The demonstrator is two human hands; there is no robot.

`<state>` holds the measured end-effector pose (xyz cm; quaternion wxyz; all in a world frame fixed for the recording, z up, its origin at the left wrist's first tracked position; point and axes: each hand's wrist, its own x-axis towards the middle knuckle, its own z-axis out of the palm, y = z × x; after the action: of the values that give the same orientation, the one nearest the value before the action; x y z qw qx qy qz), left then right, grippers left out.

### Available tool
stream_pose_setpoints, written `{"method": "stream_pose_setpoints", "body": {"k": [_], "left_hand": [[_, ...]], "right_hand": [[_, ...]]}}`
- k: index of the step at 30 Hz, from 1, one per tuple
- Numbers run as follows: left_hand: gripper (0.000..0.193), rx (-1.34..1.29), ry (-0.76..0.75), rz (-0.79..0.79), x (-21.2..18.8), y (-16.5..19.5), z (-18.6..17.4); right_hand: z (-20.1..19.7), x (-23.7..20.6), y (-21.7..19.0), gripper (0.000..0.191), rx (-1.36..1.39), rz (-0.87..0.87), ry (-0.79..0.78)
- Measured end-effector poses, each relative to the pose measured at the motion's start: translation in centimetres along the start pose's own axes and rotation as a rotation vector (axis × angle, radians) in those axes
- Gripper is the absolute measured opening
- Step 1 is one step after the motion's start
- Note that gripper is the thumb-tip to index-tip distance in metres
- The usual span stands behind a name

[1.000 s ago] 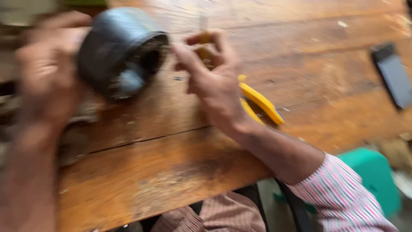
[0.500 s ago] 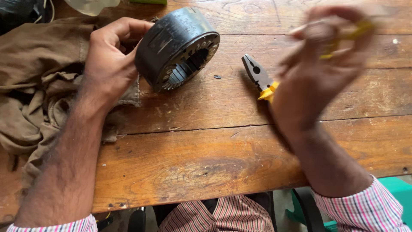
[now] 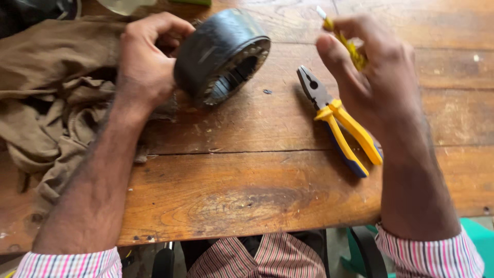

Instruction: The person holds a motor stator on a wooden workbench and uses a screwdriver to work around the copper windings inside the stator, repositioning the stator and the tool repeatedly while pliers and other screwdrivers lie nearby.

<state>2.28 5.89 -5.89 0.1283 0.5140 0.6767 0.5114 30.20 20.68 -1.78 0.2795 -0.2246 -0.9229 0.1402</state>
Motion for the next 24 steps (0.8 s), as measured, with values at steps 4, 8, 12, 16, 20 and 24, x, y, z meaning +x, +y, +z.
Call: {"method": "stream_pose_setpoints", "body": {"k": [4, 8, 12, 16, 20, 24], "left_hand": [[0.025, -0.097, -0.004, 0.066, 0.1, 0.2, 0.1], [0.022, -0.189, -0.03, 0.021, 0.0, 0.2, 0.3], [0.018, -0.166, 0.001, 0.077, 0.2, 0.3, 0.3], [0.02, -0.021, 0.029, 0.182, 0.3, -0.1, 0.1], [0.025, -0.014, 0.025, 0.107, 0.1, -1.0, 0.2], [0.029, -0.095, -0.013, -0.015, -0.4, -1.8, 0.8]], "right_hand": [[0.6, -0.5, -2.2, 0.02, 0.096, 0.05, -0.137], [3.5, -0.8, -2.0, 0.017, 0.05, -0.003, -0.176], [3.9, -0.3, -1.3, 0.017, 0.085, -0.011, -0.215], [2.6, 0.2, -2.3, 0.017, -0.043, -0.102, -0.321], [0.3, -0.6, -1.6, 0.027, 0.087, -0.156, -0.17], [-5.2, -3.8, 3.6, 0.041, -0.052, 0.004, -0.005]]}}
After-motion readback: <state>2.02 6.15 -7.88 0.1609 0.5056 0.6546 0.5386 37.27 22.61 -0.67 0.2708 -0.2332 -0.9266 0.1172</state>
